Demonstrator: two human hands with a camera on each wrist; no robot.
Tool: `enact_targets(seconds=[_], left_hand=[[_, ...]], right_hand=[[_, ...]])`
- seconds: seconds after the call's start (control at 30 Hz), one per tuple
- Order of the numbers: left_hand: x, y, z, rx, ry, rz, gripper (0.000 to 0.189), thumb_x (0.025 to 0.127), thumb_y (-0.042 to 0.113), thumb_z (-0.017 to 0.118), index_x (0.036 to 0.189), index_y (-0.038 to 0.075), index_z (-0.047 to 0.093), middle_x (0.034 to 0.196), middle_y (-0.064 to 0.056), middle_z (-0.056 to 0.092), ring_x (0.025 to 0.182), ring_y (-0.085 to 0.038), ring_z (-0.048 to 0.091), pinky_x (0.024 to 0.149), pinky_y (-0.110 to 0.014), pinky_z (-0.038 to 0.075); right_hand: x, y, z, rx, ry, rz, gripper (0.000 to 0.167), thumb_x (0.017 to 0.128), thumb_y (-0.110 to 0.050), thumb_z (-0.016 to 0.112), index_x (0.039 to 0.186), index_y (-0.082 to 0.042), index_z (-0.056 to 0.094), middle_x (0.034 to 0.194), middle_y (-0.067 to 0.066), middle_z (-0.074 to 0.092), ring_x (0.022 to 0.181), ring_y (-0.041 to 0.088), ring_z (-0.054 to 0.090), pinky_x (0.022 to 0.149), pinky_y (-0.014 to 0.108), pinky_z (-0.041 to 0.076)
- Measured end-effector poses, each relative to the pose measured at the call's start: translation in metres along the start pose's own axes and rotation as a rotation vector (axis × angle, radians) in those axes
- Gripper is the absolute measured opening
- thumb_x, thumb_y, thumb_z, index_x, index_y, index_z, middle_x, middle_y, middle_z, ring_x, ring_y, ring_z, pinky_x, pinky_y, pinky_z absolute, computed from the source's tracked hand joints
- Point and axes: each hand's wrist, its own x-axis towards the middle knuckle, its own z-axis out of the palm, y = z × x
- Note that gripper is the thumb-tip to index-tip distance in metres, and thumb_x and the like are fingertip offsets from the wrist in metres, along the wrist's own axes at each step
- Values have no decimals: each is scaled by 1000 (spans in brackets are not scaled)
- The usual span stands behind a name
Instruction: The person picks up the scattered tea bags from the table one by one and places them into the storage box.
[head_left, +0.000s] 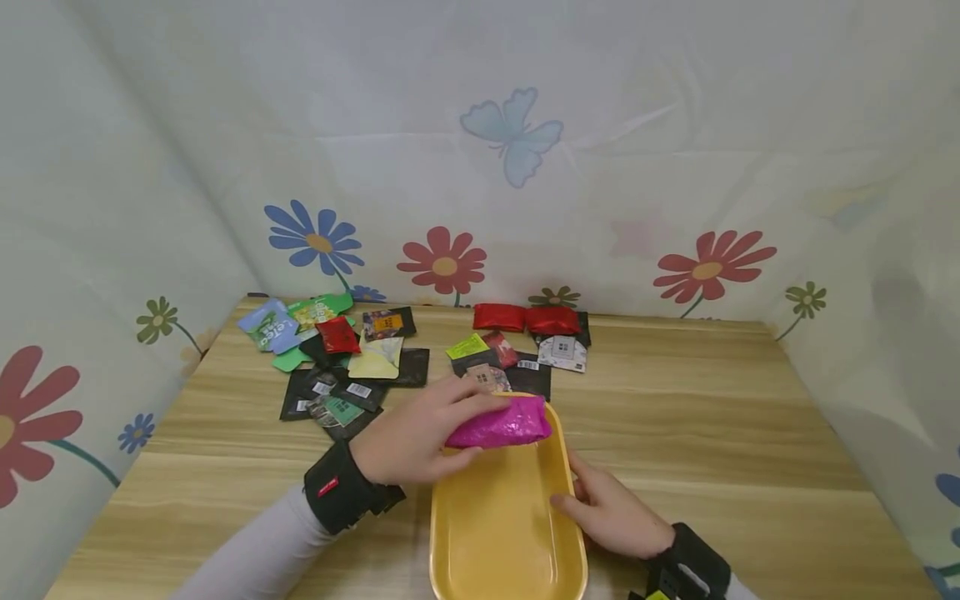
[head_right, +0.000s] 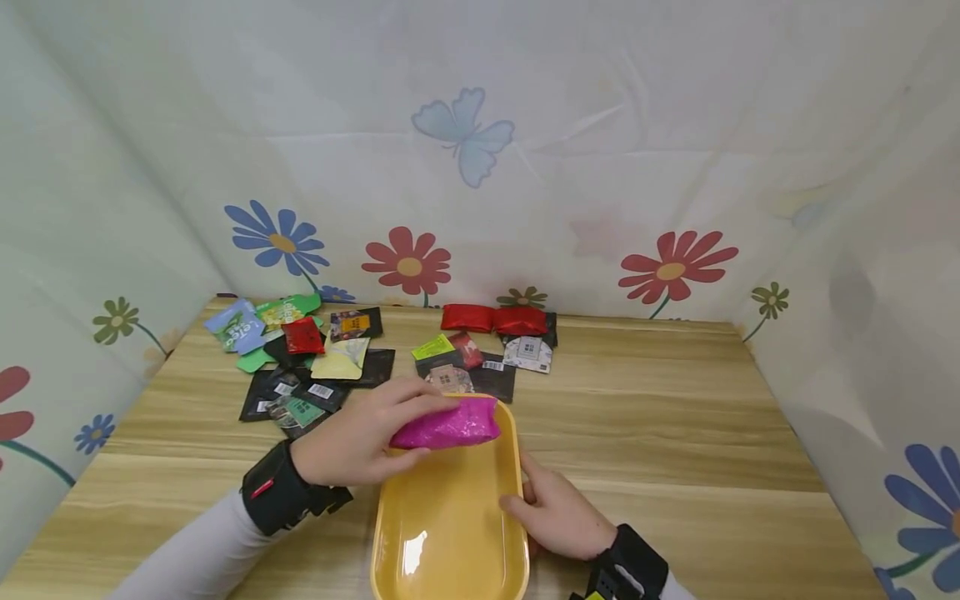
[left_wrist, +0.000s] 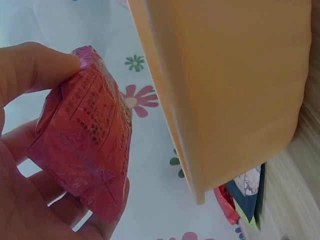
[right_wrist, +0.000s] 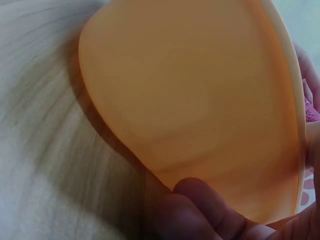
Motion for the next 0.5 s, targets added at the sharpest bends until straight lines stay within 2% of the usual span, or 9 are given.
enact_targets(seconds=[0.1, 0.3, 0.4, 0.5], left_hand=[[0, 1, 0, 5, -7, 6, 64, 91, 33, 78, 150, 28, 53, 139, 4, 59, 123, -13, 55, 101, -32, 56], [0, 0, 4, 29, 21, 40, 65, 89, 30, 79, 149, 26, 55, 139, 3, 59, 126, -14, 54, 105, -35, 54], [-1, 0, 6, 25, 12, 30, 87, 85, 43, 83, 159, 28, 40, 156, -1, 46, 141, -22, 47, 111, -45, 51], [-2, -3, 5, 11, 9, -39, 112, 80, 61, 81, 167, 32, 16, 171, -3, 23, 156, -28, 29, 120, -60, 36]], right_hand=[[1, 0, 1, -21, 4, 6, 74, 107, -17, 54, 164, -1, 9, 120, 21, 73, 84, 26, 79, 69, 34, 64], [2, 1, 1, -28, 12, 12, 74, 107, -19, 55, 164, -2, 12, 114, 17, 75, 81, 26, 78, 67, 36, 64], [2, 3, 2, -43, 25, -2, 73, 107, -19, 55, 164, -1, 14, 114, 18, 75, 81, 25, 78, 67, 35, 64], [1, 5, 3, -61, 41, -5, 71, 107, -20, 55, 163, -1, 17, 116, 18, 75, 82, 22, 78, 68, 34, 64]])
